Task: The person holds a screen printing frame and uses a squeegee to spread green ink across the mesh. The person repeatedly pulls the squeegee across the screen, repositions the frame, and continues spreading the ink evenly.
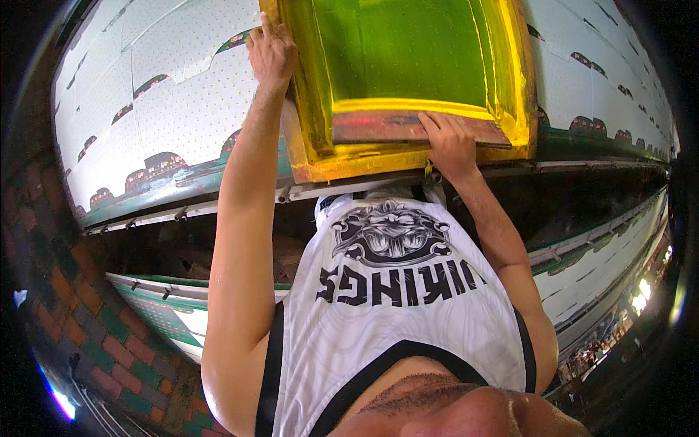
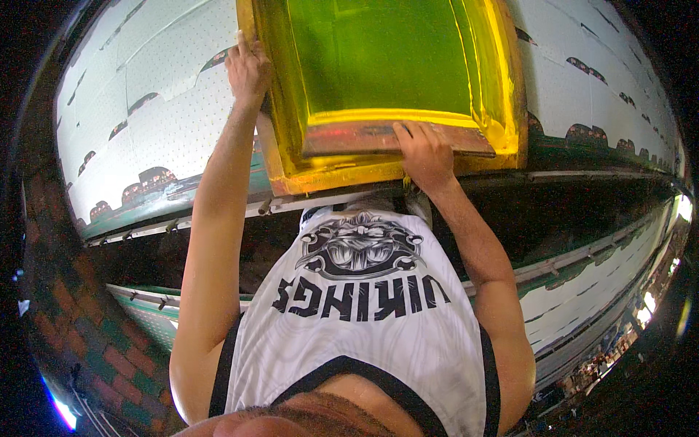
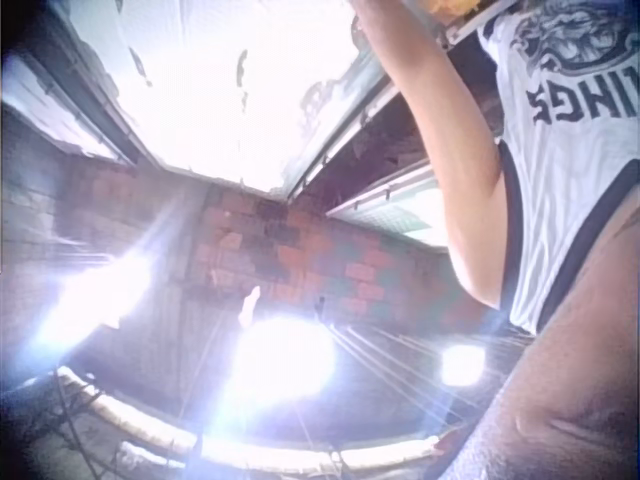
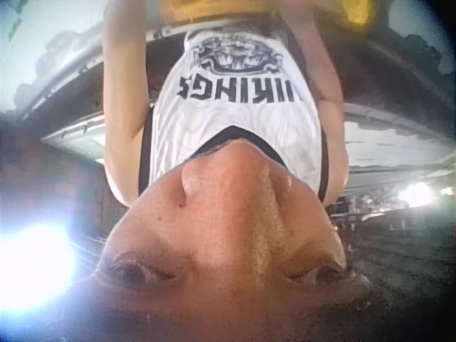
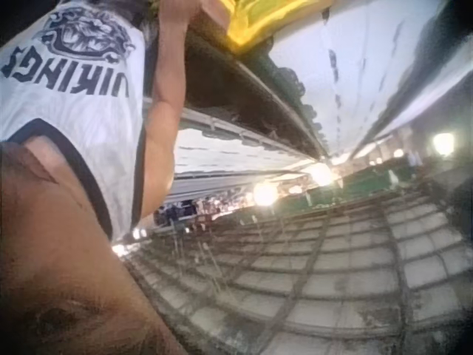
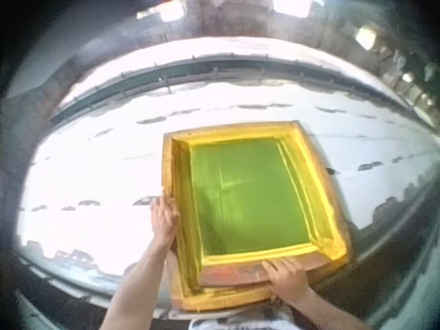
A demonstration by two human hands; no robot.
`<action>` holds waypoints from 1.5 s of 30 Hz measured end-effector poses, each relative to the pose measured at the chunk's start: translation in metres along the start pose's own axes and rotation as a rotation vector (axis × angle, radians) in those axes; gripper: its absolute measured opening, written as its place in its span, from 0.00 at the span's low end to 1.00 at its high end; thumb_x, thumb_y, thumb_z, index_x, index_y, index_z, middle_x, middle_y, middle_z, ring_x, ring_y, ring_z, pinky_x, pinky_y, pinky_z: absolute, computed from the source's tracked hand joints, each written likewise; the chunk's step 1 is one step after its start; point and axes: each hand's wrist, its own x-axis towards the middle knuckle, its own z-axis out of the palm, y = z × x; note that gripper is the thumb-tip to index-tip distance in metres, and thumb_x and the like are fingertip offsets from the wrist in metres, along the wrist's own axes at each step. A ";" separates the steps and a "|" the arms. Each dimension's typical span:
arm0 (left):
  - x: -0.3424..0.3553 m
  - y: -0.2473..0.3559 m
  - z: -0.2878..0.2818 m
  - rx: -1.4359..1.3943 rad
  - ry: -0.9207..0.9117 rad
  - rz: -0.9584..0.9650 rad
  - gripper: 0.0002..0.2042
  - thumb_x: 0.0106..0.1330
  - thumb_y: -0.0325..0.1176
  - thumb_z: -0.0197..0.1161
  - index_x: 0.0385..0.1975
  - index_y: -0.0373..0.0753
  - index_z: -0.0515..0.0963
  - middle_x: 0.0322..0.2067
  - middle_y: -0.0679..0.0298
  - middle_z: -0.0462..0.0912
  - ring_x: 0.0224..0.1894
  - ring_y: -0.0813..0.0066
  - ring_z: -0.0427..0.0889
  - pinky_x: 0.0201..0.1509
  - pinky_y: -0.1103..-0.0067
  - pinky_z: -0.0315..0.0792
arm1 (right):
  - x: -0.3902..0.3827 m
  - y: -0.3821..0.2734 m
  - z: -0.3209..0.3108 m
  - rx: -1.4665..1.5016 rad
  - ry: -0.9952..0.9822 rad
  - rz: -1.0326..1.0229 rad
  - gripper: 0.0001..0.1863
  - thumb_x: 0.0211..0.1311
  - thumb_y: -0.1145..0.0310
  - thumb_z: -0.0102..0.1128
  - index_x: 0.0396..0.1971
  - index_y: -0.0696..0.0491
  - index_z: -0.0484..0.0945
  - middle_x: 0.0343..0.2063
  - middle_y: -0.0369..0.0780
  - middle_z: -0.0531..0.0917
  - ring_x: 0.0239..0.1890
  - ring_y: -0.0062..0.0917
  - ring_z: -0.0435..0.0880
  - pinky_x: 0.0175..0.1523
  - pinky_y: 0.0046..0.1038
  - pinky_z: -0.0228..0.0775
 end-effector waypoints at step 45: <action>0.000 0.003 0.002 0.144 -0.039 -0.071 0.26 0.81 0.52 0.53 0.73 0.49 0.77 0.53 0.49 0.83 0.58 0.49 0.80 0.63 0.59 0.78 | 0.137 0.074 -0.030 -0.048 -0.522 -0.033 0.18 0.66 0.76 0.63 0.55 0.53 0.86 0.46 0.49 0.90 0.51 0.43 0.91 0.58 0.48 0.85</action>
